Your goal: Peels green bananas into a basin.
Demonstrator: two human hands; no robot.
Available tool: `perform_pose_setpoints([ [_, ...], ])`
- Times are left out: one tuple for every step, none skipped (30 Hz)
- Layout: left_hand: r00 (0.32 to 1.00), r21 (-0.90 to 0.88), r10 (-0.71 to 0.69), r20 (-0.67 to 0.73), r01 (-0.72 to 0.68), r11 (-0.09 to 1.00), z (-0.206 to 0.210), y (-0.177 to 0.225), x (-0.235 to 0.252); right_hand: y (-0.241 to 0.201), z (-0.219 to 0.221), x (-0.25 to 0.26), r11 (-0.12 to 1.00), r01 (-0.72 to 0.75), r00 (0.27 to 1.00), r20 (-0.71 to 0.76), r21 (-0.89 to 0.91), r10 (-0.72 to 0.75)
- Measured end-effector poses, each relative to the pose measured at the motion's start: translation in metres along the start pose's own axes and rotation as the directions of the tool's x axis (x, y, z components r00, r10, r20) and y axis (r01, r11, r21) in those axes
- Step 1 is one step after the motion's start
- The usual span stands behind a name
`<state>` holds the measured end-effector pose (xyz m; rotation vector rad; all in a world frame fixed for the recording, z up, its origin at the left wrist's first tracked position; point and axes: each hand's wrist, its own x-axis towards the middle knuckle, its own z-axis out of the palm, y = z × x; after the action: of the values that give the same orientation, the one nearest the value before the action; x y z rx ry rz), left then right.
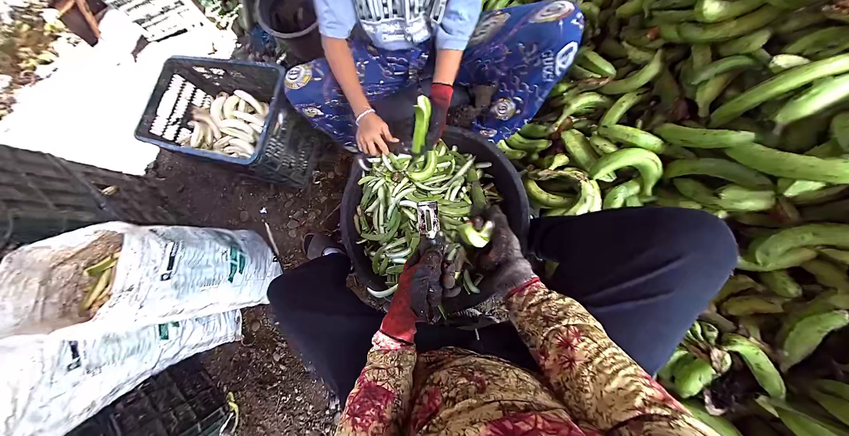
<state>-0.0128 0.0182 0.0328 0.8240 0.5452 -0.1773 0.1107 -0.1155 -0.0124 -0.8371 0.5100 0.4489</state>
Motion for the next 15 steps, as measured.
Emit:
perform_pose_setpoints([
  [0.998,0.005,0.026,-0.065,-0.026,1.000,-0.007,0.001,0.003,-0.001,-0.010,0.002,0.999,0.039,0.999,0.006,-0.020,-0.039],
  [0.990,0.010,0.053,-0.130,-0.052,0.999,-0.015,0.002,0.006,-0.002,-0.020,0.004,0.997,0.061,0.998,0.036,-0.041,-0.059],
  [0.978,0.001,0.076,-0.194,-0.078,0.997,-0.027,0.002,0.008,-0.001,-0.027,0.005,0.997,0.063,0.996,0.071,-0.046,-0.060],
  [0.958,-0.018,0.105,-0.268,-0.114,0.993,-0.040,0.003,0.008,0.001,-0.032,0.006,0.997,0.045,0.996,0.084,-0.060,-0.040],
  [0.940,-0.058,0.138,-0.311,-0.163,0.985,-0.057,-0.002,0.009,0.003,-0.035,0.007,0.995,0.025,0.997,0.073,-0.100,-0.018],
  [0.927,-0.138,0.161,-0.339,-0.218,0.966,-0.074,-0.009,0.009,0.006,-0.035,0.005,0.987,0.008,0.999,0.044,-0.158,-0.001],
  [0.918,-0.249,0.164,-0.360,-0.264,0.932,-0.089,-0.017,0.009,0.009,-0.034,0.002,0.972,-0.009,1.000,-0.001,-0.234,0.009],
  [0.903,-0.336,0.143,-0.405,-0.293,0.895,-0.099,-0.022,0.008,0.014,-0.031,0.001,0.952,-0.027,0.999,-0.042,-0.305,0.015],
  [0.880,-0.382,0.092,-0.465,-0.294,0.876,-0.102,-0.024,0.006,0.020,-0.027,0.001,0.927,-0.041,0.998,-0.063,-0.372,0.019],
  [0.856,-0.399,0.049,-0.515,-0.290,0.870,-0.102,-0.023,0.005,0.026,-0.019,0.001,0.898,-0.062,0.997,-0.072,-0.435,0.034],
  [0.836,-0.401,0.025,-0.547,-0.289,0.870,-0.099,-0.021,0.004,0.034,-0.005,0.000,0.880,-0.092,0.995,-0.082,-0.466,0.061],
  [0.828,-0.411,0.007,-0.561,-0.286,0.866,-0.098,-0.021,0.007,0.044,0.016,-0.001,0.879,-0.131,0.991,-0.094,-0.459,0.099],
  [0.832,-0.436,-0.003,-0.555,-0.289,0.852,-0.100,-0.022,0.012,0.056,0.044,-0.004,0.880,-0.159,0.987,-0.087,-0.447,0.134],
  [0.841,-0.467,-0.008,-0.542,-0.293,0.834,-0.101,-0.023,0.016,0.069,0.076,-0.010,0.886,-0.176,0.984,-0.039,-0.429,0.176],
  [0.849,-0.494,-0.012,-0.529,-0.296,0.817,-0.101,-0.022,0.016,0.080,0.116,-0.021,0.890,-0.195,0.973,0.035,-0.413,0.229],
])
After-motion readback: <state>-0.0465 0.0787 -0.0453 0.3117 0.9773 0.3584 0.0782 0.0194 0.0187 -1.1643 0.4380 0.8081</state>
